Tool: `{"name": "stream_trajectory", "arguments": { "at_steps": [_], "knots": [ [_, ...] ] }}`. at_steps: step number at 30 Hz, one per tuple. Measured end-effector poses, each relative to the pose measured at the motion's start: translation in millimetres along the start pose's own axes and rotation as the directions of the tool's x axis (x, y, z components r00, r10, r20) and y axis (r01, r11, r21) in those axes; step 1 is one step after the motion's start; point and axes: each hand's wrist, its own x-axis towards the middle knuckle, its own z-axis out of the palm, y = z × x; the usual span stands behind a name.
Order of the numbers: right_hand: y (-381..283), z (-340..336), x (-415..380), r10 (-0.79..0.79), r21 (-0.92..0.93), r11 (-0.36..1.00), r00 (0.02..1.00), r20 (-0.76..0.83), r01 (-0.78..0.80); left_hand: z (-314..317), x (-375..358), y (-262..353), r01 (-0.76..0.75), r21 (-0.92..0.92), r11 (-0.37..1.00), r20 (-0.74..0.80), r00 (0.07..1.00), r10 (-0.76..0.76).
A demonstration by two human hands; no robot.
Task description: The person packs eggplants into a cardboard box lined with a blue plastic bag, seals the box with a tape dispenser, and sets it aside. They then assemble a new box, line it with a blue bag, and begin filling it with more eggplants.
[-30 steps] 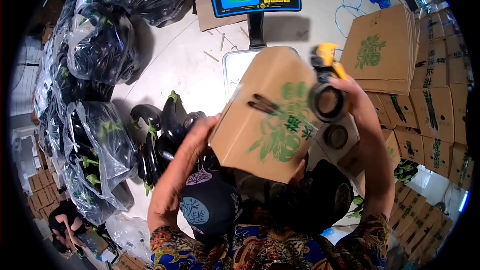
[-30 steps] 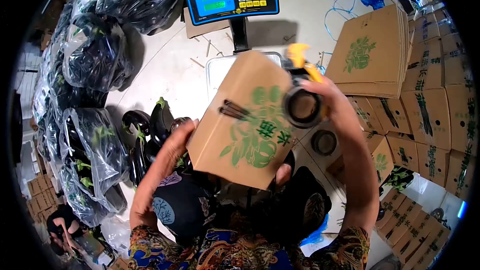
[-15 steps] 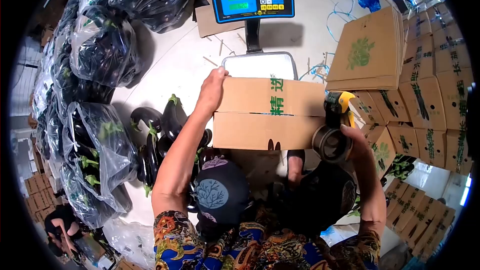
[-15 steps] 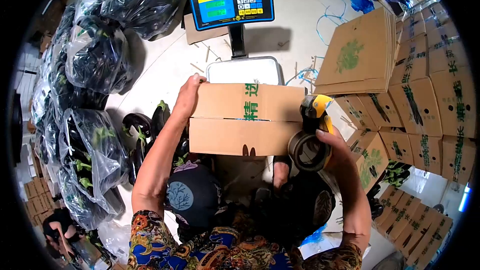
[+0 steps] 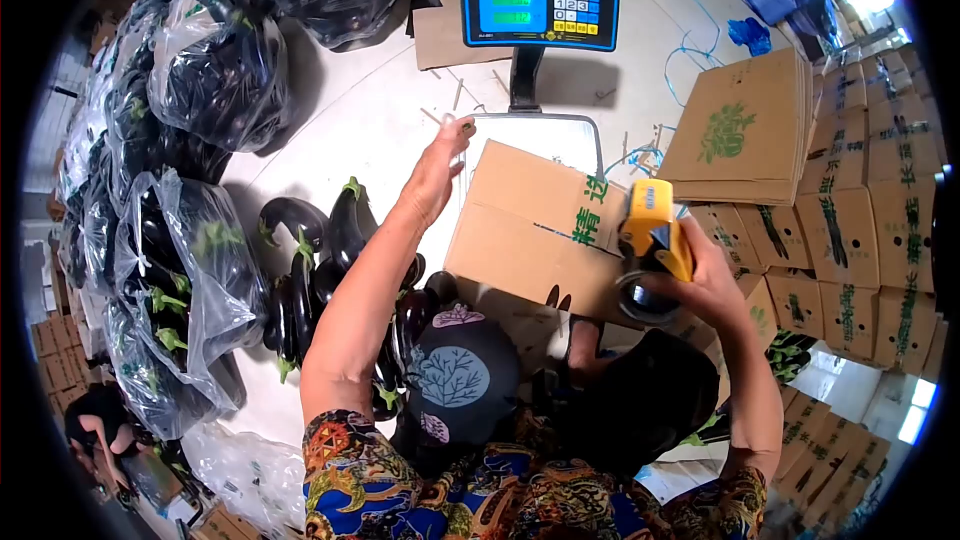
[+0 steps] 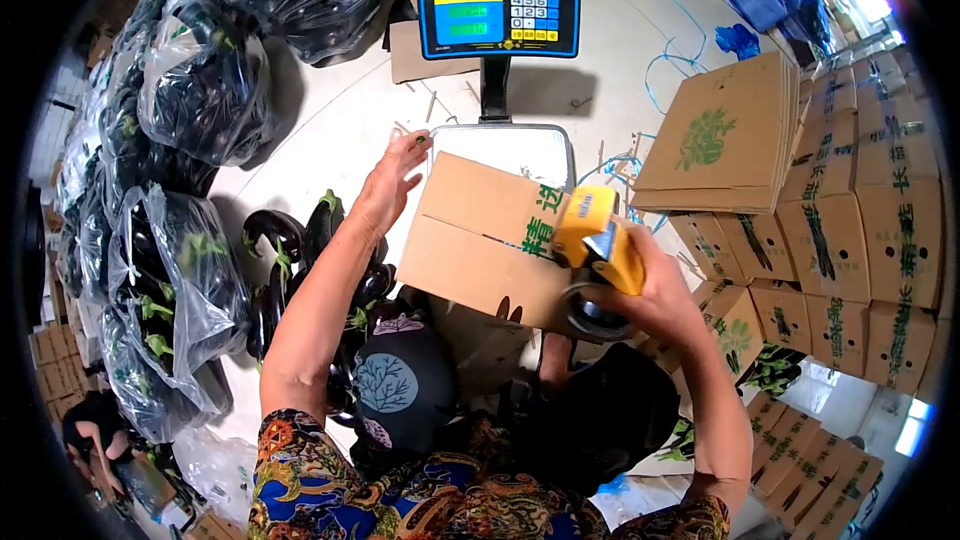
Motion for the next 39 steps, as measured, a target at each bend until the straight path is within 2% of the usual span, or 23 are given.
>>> {"name": "stream_trajectory", "arguments": {
  "at_steps": [3,4,5,6,9,11,13,16,19,20,24,27,30,31,33,34,36,39],
  "knots": [
    [-38,23,13,-0.038,0.047,0.998,0.999,0.012,0.038,8,-27,29,-0.174,0.17,0.97,0.009,0.985,0.175],
    [-35,28,22,-0.228,-0.08,0.97,0.974,0.009,0.228,15,-39,39,-0.207,0.178,0.962,-0.029,0.976,0.215],
    [-31,34,33,-0.408,-0.204,0.891,0.913,0.031,0.405,16,-49,45,-0.238,0.193,0.952,0.035,0.971,0.236],
    [-34,42,40,-0.483,-0.177,0.862,0.876,0.0,0.475,20,-60,53,-0.195,0.165,0.967,0.084,0.979,0.183],
    [-41,56,54,-0.556,-0.231,0.806,0.831,0.021,0.545,25,-79,56,-0.017,0.062,0.998,0.259,0.966,0.0],
    [-50,60,60,-0.544,-0.24,0.808,0.838,0.046,0.538,26,-84,55,0.086,-0.066,0.994,0.332,0.942,-0.059],
    [-55,62,60,-0.491,-0.249,0.834,0.868,0.069,0.492,23,-78,44,0.074,-0.199,0.977,0.309,0.951,-0.009],
    [-61,59,59,-0.357,-0.296,0.883,0.931,0.082,0.364,18,-78,48,0.276,-0.364,0.89,0.317,0.935,-0.161],
    [-71,60,56,-0.249,-0.365,0.894,0.965,0.081,0.261,6,-71,43,0.398,-0.459,0.794,0.468,0.868,-0.164],
    [-73,60,56,-0.24,-0.387,0.887,0.967,0.082,0.253,11,-74,42,0.386,-0.426,0.818,0.357,0.903,-0.24],
    [-74,64,59,-0.247,-0.447,0.855,0.965,0.092,0.262,22,-69,28,0.106,-0.275,0.956,0.265,0.964,-0.031],
    [-81,66,60,-0.218,-0.45,0.862,0.972,0.083,0.232,20,-74,33,-0.027,-0.034,0.999,0.147,0.989,0.032],
    [-96,68,54,-0.137,-0.477,0.858,0.98,0.145,0.19,12,-81,33,-0.047,0.085,0.995,0.072,0.997,0.041],
    [-95,66,51,-0.161,-0.516,0.829,0.976,0.148,0.215,2,-79,30,-0.009,0.099,0.995,0.019,1.0,0.007],
    [-91,59,49,-0.213,-0.593,0.759,0.963,0.165,0.27,-38,-73,34,0.103,0.055,0.993,-0.271,0.959,-0.084],
    [-93,57,50,-0.199,-0.6,0.756,0.965,0.173,0.264,-69,-65,11,0.031,-0.013,0.999,-0.284,0.958,-0.034],
    [-97,56,49,-0.163,-0.609,0.755,0.969,0.184,0.242,-98,-62,2,-0.043,-0.103,0.994,-0.241,0.97,0.017],
    [-100,66,57,-0.265,-0.636,0.702,0.946,0.184,0.321,-107,-54,-11,-0.043,-0.167,0.985,-0.305,0.952,-0.01]
  ]
}}
